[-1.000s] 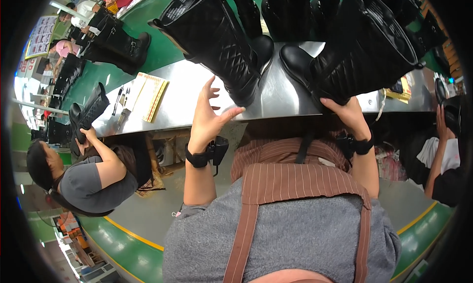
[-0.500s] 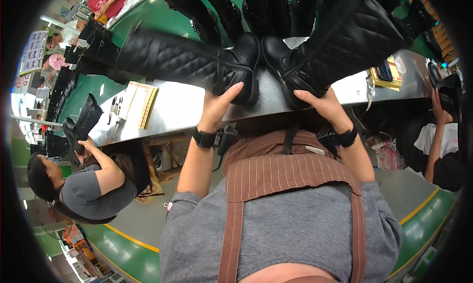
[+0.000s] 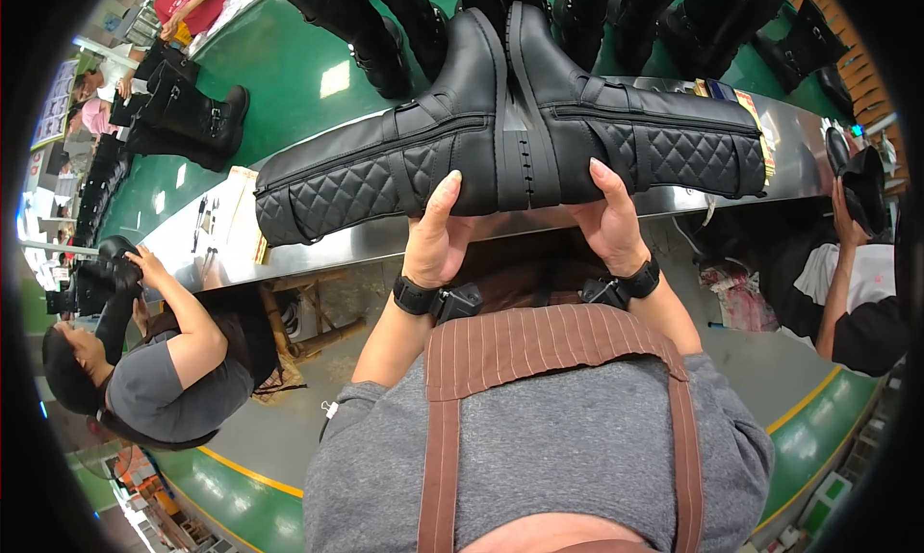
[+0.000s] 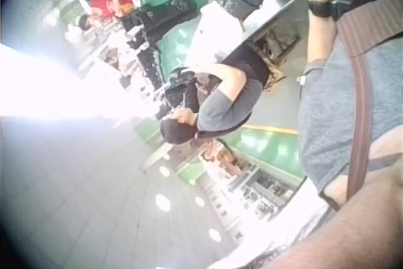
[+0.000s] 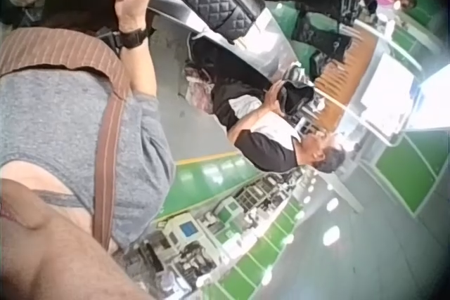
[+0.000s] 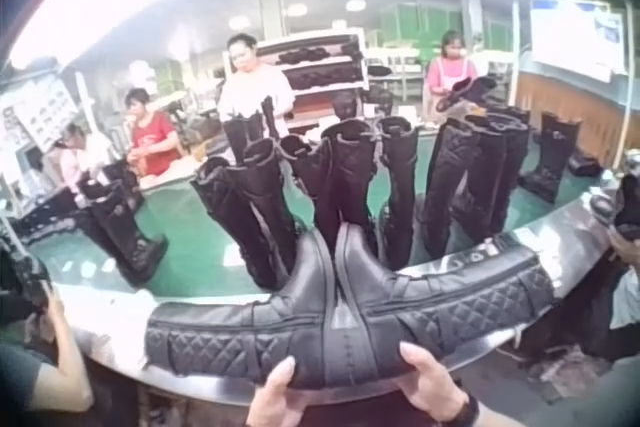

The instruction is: Inspecting black boots for quality, cleaning the soles, and checking the zippers on a manufacturing line.

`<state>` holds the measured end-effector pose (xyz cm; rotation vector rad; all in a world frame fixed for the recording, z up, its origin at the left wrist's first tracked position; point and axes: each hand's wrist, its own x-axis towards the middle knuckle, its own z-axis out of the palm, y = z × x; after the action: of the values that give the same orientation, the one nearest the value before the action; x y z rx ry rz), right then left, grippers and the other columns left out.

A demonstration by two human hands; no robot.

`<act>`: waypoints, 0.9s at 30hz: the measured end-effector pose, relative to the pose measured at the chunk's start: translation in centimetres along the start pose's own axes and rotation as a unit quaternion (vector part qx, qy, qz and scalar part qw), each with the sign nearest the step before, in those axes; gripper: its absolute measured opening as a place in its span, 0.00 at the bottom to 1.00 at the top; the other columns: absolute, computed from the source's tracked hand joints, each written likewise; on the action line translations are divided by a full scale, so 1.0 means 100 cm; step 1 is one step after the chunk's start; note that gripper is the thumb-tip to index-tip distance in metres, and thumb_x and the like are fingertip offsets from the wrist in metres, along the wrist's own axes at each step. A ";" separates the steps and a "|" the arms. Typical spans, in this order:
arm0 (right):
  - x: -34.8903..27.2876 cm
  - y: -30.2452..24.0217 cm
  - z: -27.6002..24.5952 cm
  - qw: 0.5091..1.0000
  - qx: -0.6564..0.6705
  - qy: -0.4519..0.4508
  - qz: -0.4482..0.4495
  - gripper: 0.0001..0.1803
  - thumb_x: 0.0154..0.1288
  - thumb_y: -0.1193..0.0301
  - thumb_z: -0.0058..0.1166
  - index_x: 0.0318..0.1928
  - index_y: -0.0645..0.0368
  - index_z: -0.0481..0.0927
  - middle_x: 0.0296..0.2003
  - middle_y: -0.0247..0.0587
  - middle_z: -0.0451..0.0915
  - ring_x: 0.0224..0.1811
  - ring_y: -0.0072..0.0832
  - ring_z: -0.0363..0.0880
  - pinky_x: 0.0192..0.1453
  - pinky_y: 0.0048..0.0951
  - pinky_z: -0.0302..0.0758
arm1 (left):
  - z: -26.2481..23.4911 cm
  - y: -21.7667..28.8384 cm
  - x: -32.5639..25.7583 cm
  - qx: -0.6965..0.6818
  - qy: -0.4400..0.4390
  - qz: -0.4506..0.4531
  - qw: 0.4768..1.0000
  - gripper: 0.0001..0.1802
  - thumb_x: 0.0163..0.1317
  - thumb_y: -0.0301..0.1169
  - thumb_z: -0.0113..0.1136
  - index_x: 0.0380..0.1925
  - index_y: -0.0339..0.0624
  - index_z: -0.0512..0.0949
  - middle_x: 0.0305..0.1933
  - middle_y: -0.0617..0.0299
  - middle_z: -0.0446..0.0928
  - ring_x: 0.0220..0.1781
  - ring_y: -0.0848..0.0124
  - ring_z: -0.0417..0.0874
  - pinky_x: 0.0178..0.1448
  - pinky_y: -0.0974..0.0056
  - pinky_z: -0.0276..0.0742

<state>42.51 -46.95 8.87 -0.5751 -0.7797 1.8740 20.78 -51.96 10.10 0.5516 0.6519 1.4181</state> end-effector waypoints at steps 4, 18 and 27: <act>0.000 0.005 -0.015 0.999 0.031 -0.036 0.013 0.25 0.71 0.59 0.50 0.58 0.65 0.76 0.55 0.44 0.80 0.59 0.35 0.77 0.69 0.39 0.68 | -0.008 -0.009 0.000 -0.003 0.004 0.010 1.000 0.24 0.69 0.35 0.57 0.62 0.39 0.70 0.60 0.55 0.76 0.62 0.59 0.77 0.65 0.45 0.75; -0.005 -0.013 0.023 0.885 -0.438 0.067 -0.142 0.24 0.63 0.65 0.65 0.56 0.64 0.78 0.53 0.40 0.80 0.56 0.29 0.77 0.63 0.33 0.71 | 0.001 0.013 -0.005 0.320 0.051 0.141 0.935 0.20 0.63 0.29 0.66 0.53 0.35 0.78 0.52 0.61 0.79 0.55 0.70 0.78 0.61 0.64 0.73; 0.002 -0.018 0.039 0.688 -0.717 0.028 -0.108 0.27 0.50 0.56 0.70 0.45 0.63 0.81 0.34 0.55 0.83 0.41 0.51 0.83 0.44 0.43 0.79 | 0.004 -0.010 0.016 0.710 0.072 0.201 0.671 0.53 0.51 0.46 0.72 0.68 0.28 0.54 0.49 0.40 0.72 0.51 0.47 0.75 0.56 0.51 0.73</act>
<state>40.87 -47.20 12.83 -1.3631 -2.1305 0.6508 21.84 -50.42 9.51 1.9094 1.8637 1.0766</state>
